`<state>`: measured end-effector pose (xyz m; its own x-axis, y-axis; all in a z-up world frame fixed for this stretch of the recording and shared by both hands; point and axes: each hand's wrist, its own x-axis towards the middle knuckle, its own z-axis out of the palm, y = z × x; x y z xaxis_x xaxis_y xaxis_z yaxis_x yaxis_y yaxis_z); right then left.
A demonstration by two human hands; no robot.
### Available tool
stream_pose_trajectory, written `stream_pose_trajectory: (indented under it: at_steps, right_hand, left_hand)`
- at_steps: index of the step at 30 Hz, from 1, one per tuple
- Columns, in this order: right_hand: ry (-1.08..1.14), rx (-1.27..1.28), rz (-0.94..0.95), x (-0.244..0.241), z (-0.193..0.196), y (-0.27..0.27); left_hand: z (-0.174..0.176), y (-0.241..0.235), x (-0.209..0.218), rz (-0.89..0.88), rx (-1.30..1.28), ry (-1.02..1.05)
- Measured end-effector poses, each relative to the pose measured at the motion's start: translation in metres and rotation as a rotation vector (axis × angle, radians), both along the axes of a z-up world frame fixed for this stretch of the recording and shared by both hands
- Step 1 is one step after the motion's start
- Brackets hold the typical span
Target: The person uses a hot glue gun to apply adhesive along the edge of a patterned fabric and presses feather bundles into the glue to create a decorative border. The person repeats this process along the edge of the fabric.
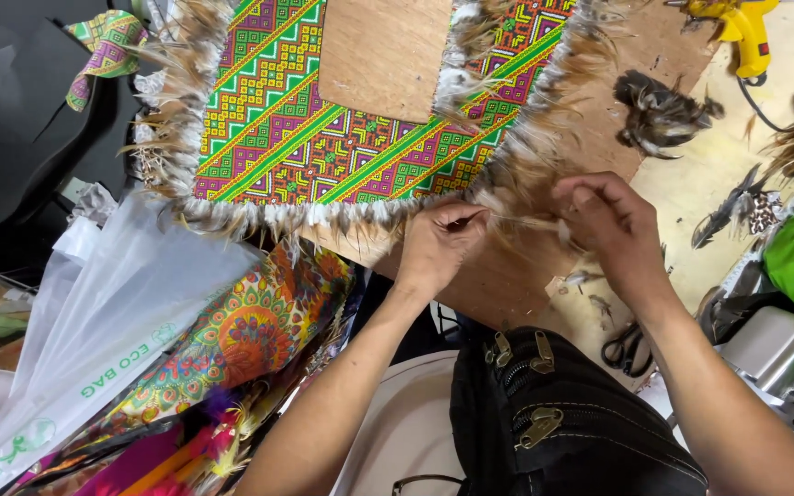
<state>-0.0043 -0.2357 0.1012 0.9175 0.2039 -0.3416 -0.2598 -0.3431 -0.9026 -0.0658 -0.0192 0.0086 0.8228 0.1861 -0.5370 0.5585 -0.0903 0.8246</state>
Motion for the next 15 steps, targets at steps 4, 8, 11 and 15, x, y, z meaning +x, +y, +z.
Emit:
stream_pose_trajectory:
  at_steps: [4,8,11,15]
  right_hand:
    - [0.057,-0.077,0.086,0.006,0.002,0.019]
    - [0.248,-0.17,0.196,0.019,0.013,0.048]
    - [0.309,-0.244,0.159,0.023,0.007,0.052]
    - [0.229,-0.672,0.386,-0.007,-0.024,0.032]
  left_hand:
    - [0.019,0.01,0.012,-0.038,0.056,0.026]
    - [0.011,0.015,0.016,-0.02,0.031,-0.056]
    - [0.007,0.02,0.02,0.004,0.03,-0.046]
    - [-0.009,0.032,0.012,0.108,0.009,-0.239]
